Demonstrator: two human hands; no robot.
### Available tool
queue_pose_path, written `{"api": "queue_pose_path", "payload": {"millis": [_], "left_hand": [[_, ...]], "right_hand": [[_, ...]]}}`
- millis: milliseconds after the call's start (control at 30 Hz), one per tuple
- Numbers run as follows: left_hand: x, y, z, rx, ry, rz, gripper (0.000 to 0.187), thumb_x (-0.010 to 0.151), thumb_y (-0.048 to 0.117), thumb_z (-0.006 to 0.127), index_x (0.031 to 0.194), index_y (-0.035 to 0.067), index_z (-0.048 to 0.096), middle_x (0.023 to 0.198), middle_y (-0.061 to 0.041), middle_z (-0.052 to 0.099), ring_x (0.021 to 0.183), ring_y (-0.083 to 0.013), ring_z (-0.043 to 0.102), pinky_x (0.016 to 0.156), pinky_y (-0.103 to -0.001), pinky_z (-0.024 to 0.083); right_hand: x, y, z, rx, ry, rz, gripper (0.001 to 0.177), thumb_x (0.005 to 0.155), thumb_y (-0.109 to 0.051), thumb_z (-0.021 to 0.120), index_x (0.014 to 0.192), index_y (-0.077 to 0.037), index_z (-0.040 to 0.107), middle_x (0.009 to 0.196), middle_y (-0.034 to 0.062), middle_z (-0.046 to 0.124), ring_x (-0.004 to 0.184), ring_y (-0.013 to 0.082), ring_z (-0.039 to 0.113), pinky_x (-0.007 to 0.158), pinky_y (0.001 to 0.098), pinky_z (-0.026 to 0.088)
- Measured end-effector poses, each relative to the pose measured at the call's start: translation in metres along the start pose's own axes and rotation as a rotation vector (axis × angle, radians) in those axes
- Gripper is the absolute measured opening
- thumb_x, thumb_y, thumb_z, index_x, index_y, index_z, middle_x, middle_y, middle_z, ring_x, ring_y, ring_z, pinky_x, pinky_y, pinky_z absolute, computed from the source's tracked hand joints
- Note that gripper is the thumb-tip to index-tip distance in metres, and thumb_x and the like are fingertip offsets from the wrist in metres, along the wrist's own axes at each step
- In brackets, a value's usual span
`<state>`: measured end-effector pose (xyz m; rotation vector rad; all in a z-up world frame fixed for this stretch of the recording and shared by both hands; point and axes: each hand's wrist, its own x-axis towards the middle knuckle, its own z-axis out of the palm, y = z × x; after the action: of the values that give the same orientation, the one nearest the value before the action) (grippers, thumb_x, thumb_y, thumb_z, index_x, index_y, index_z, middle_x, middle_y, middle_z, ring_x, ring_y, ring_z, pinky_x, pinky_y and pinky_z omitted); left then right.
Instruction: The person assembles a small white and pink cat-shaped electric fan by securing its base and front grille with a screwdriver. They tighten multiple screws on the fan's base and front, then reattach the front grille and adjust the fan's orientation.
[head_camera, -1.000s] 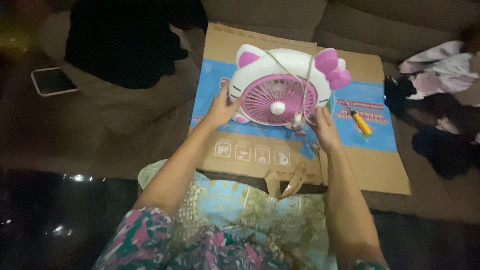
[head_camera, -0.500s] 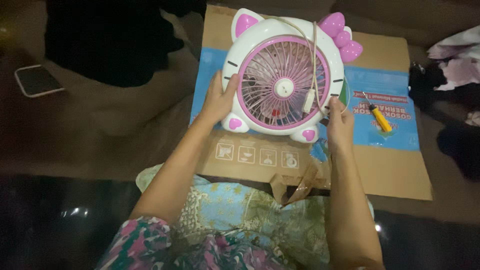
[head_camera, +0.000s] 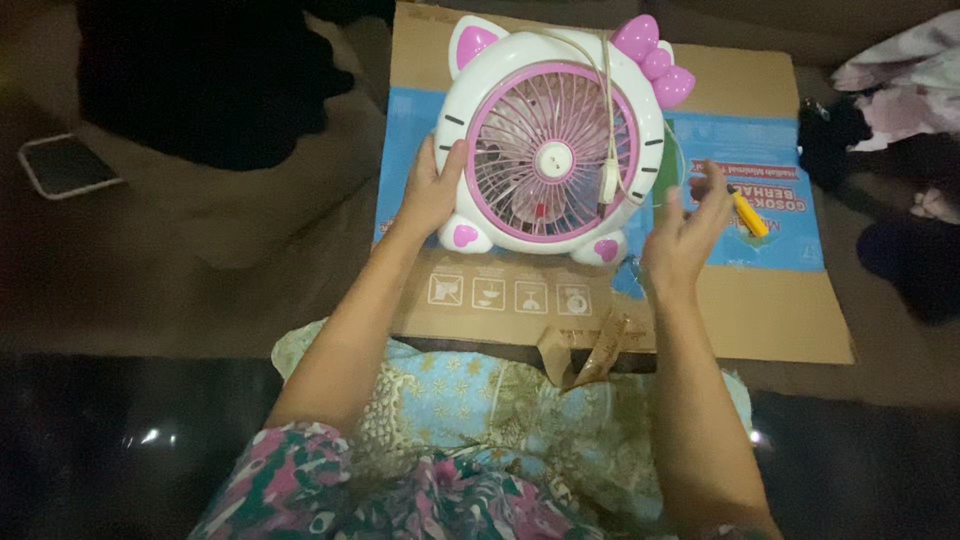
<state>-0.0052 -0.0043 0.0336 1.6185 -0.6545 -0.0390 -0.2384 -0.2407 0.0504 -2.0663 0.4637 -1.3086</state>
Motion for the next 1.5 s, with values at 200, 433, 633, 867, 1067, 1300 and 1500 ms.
{"api": "queue_pose_path", "payload": {"millis": [200, 433, 633, 867, 1067, 1300, 1500], "left_hand": [[-0.002, 0.0, 0.0, 0.039, 0.023, 0.026, 0.051, 0.104, 0.037, 0.06, 0.137, -0.001, 0.054, 0.125, -0.02, 0.069, 0.118, -0.0291, 0.067, 0.1, -0.039, 0.05], [-0.003, 0.007, -0.001, 0.0, -0.009, 0.039, 0.05, 0.104, 0.036, 0.06, 0.137, -0.001, 0.054, 0.125, -0.019, 0.068, 0.115, -0.0269, 0.067, 0.099, -0.039, 0.051], [-0.006, 0.005, -0.001, -0.037, -0.017, 0.065, 0.049, 0.106, 0.036, 0.059, 0.138, 0.0, 0.053, 0.126, -0.019, 0.068, 0.116, -0.027, 0.066, 0.1, -0.038, 0.051], [-0.006, 0.004, -0.001, -0.012, -0.013, 0.072, 0.047, 0.106, 0.035, 0.058, 0.138, 0.001, 0.053, 0.126, -0.019, 0.067, 0.118, -0.0274, 0.065, 0.101, -0.038, 0.05], [-0.005, 0.005, 0.003, -0.079, -0.022, 0.066, 0.047, 0.107, 0.035, 0.056, 0.138, 0.001, 0.053, 0.124, -0.017, 0.068, 0.114, -0.0248, 0.065, 0.1, -0.037, 0.05], [-0.006, 0.005, 0.005, 0.012, -0.004, 0.038, 0.043, 0.107, 0.032, 0.058, 0.135, -0.001, 0.055, 0.122, -0.016, 0.066, 0.112, -0.0211, 0.064, 0.097, -0.035, 0.049], [-0.01, 0.009, 0.005, -0.061, -0.018, 0.103, 0.04, 0.106, 0.031, 0.059, 0.131, -0.001, 0.057, 0.115, -0.015, 0.068, 0.103, -0.02, 0.065, 0.092, -0.035, 0.053]], "right_hand": [[-0.042, -0.076, 0.008, -0.122, -0.252, -0.34, 0.041, 0.092, -0.017, 0.075, 0.129, -0.001, 0.066, 0.084, 0.012, 0.059, 0.078, 0.0226, 0.057, 0.072, 0.0374, 0.048], [-0.024, -0.089, 0.011, -0.225, -0.171, 0.067, 0.061, 0.094, -0.023, 0.076, 0.143, 0.004, 0.054, 0.06, 0.0079, 0.053, 0.049, 0.0165, 0.051, 0.048, 0.0335, 0.043], [-0.032, -0.071, 0.014, -0.152, -0.251, 0.044, 0.056, 0.096, -0.025, 0.072, 0.141, 0.005, 0.057, 0.056, 0.0065, 0.05, 0.047, 0.0136, 0.047, 0.048, 0.0326, 0.04], [-0.036, -0.062, 0.009, 0.087, -0.487, 0.366, 0.045, 0.102, -0.029, 0.068, 0.068, -0.001, 0.063, 0.057, -0.0054, 0.047, 0.055, 0.0046, 0.04, 0.048, 0.0273, 0.031], [-0.03, -0.075, 0.009, 0.11, -0.332, 0.233, 0.027, 0.098, -0.019, 0.073, 0.116, -0.001, 0.064, 0.061, -0.0039, 0.05, 0.055, 0.0036, 0.042, 0.049, 0.0245, 0.032], [-0.013, -0.072, 0.007, -0.14, -0.048, -0.132, 0.041, 0.093, -0.014, 0.079, 0.126, -0.001, 0.058, 0.092, 0.0121, 0.058, 0.085, 0.022, 0.055, 0.078, 0.0346, 0.046], [0.014, -0.036, 0.004, -0.351, -0.011, -0.246, 0.022, 0.097, -0.014, 0.078, 0.111, -0.002, 0.067, 0.103, 0.0148, 0.064, 0.101, 0.035, 0.056, 0.092, 0.047, 0.04]]}}
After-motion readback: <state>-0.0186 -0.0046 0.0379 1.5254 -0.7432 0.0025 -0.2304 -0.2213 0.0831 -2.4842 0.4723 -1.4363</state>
